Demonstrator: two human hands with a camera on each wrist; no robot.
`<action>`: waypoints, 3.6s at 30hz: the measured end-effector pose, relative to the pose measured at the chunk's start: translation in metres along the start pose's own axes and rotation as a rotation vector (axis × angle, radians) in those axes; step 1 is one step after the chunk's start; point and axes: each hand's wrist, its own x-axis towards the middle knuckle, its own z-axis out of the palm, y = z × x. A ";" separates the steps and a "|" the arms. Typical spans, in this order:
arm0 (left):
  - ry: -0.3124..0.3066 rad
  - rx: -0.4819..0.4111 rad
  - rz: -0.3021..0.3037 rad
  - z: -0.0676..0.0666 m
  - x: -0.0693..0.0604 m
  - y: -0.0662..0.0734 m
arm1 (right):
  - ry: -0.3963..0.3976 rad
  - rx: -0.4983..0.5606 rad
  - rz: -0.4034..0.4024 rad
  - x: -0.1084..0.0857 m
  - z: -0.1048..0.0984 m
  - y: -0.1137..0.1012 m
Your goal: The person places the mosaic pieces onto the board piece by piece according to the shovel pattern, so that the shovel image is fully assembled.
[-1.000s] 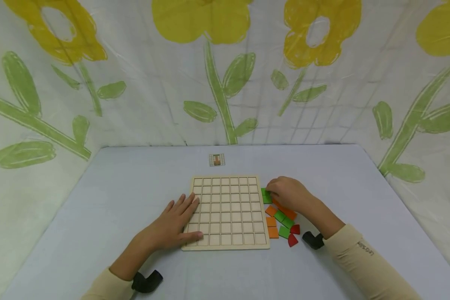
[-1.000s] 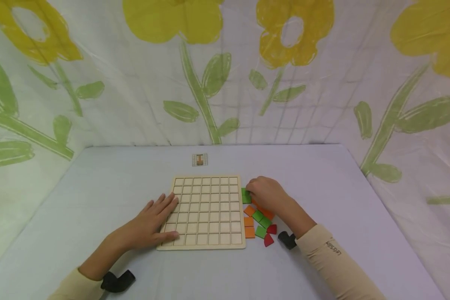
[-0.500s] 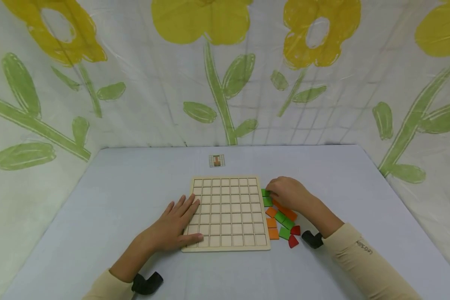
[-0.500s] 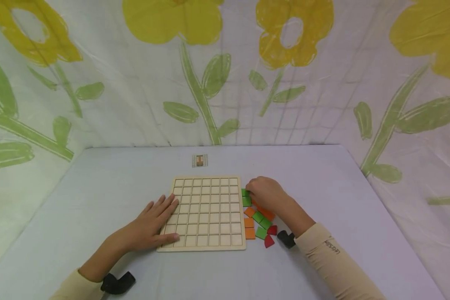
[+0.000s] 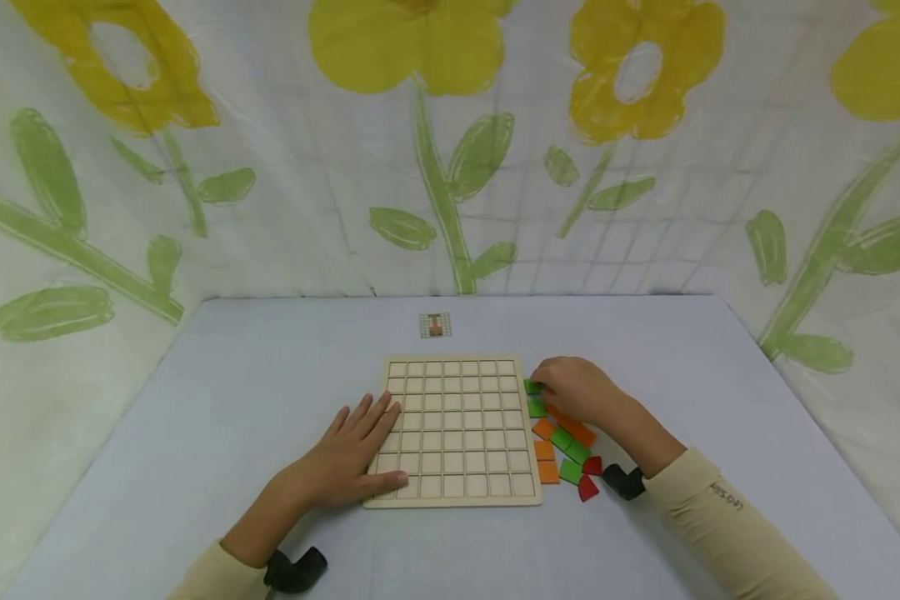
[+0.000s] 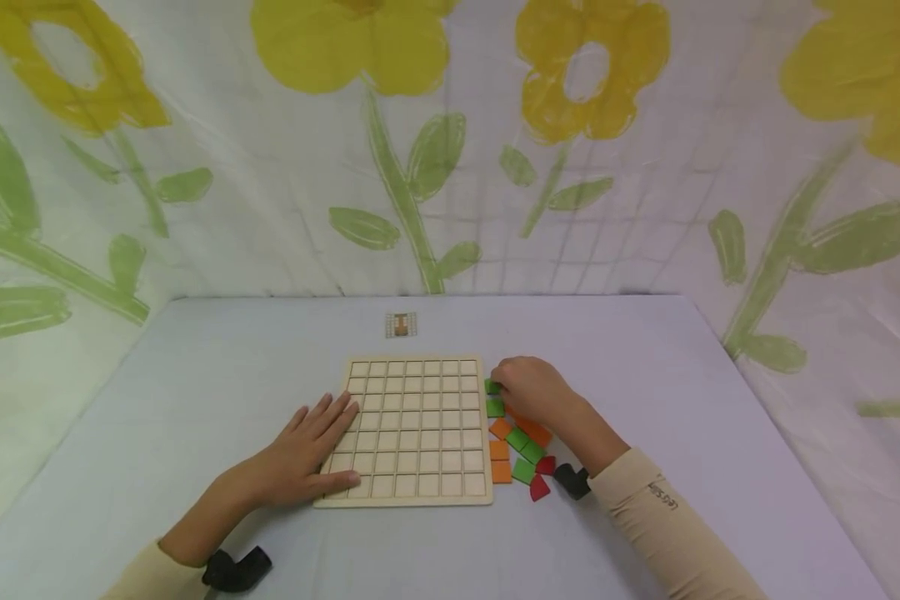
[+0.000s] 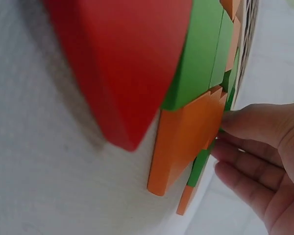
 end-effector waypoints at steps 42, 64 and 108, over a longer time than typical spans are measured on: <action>0.011 -0.012 -0.014 0.000 -0.001 0.002 | 0.058 0.042 -0.081 0.036 0.007 -0.017; -0.033 0.011 -0.028 -0.001 0.001 0.002 | 0.023 0.022 -0.098 0.059 0.009 -0.033; -0.026 0.003 -0.037 0.000 0.000 0.001 | -0.002 0.015 -0.112 0.089 0.012 -0.049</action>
